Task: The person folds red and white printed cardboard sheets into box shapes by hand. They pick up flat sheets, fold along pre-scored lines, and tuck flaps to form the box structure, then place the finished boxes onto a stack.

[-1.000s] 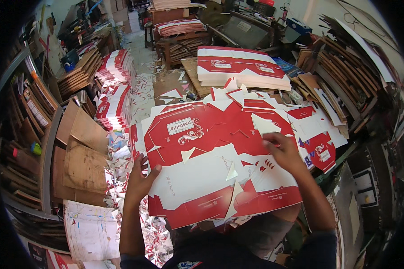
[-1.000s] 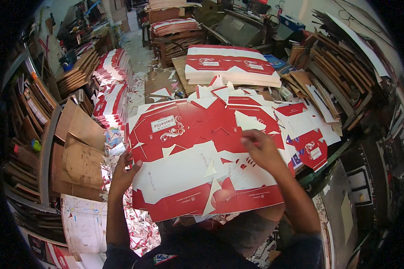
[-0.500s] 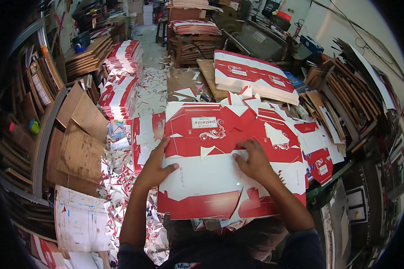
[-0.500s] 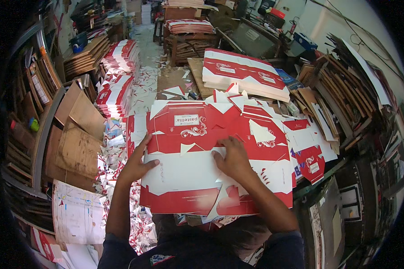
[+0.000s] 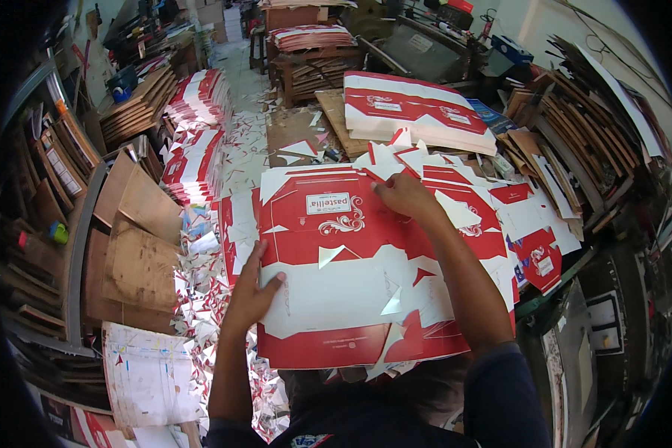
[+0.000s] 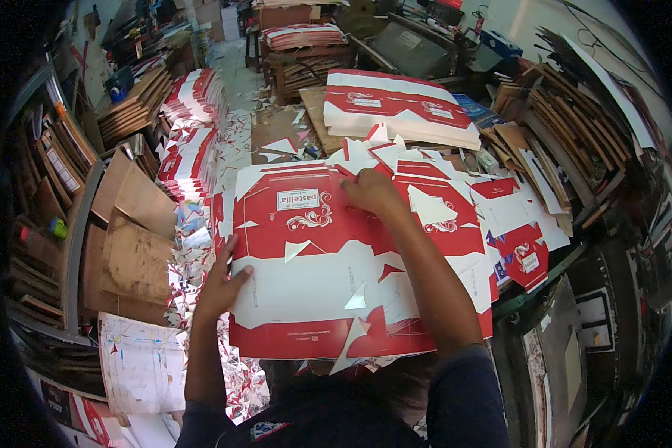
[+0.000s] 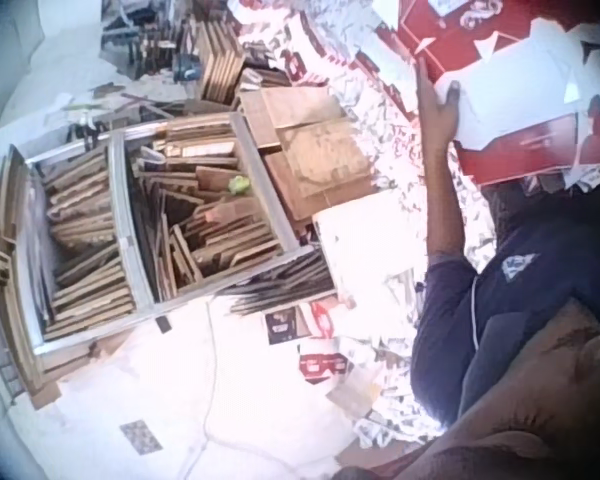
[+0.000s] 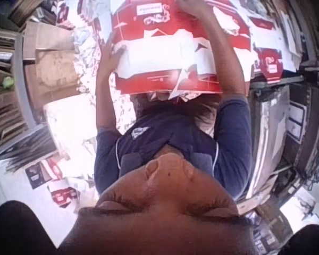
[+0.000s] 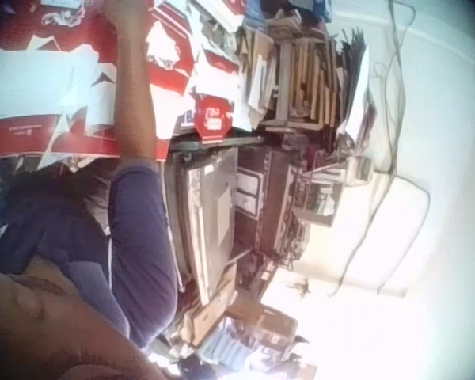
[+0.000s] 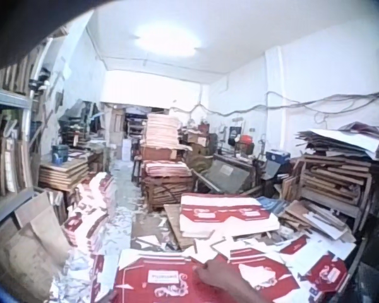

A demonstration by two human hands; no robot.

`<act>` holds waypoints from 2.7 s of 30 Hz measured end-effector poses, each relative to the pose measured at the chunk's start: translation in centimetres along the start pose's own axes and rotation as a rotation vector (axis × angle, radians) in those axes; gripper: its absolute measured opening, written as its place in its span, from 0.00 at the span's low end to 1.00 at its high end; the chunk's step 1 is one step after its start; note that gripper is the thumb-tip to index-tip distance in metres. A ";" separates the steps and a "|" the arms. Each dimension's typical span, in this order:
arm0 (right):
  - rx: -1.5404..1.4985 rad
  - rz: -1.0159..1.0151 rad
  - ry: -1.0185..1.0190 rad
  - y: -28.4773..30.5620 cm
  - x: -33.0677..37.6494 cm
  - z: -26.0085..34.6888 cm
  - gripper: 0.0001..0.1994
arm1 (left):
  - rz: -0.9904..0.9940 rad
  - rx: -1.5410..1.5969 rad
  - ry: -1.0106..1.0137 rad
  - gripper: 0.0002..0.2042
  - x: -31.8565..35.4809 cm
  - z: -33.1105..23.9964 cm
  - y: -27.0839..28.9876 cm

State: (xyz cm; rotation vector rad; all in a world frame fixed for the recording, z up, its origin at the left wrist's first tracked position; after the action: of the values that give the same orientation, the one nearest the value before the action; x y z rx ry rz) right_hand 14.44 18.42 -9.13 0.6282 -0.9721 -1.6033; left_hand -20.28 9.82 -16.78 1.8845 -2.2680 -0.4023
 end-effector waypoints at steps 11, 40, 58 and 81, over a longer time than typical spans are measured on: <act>-0.380 -0.331 0.225 2.4 -0.5 1.6 0.34 | -0.178 -0.030 -0.020 0.50 -0.3 -0.8 0.1; -0.012 0.048 0.608 -0.1 24.1 -3.1 0.25 | 0.070 0.325 0.210 0.33 -6.5 -1.5 -3.7; -0.268 -0.447 -0.447 17.4 19.1 -32.9 0.37 | 0.015 0.449 0.242 0.35 1.1 -7.5 -7.9; -0.323 -0.743 -0.079 15.2 29.6 -23.1 0.36 | -0.323 0.226 -0.323 0.48 14.1 -12.6 7.3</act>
State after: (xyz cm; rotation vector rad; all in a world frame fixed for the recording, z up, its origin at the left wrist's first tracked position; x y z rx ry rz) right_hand 33.67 -17.06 -5.62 0.7480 -0.5242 -2.3936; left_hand -26.03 -4.01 -3.16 2.4750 -2.2788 -0.5492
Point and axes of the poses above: each hand's wrist, its own x-axis away from the middle knuckle, its own y-axis out of the back of the hand, z = x × y, the point moved 10 cm from there along -x, towards the middle knuckle, and after that the axes turned 6 degrees about -z, right-handed, at the moved point
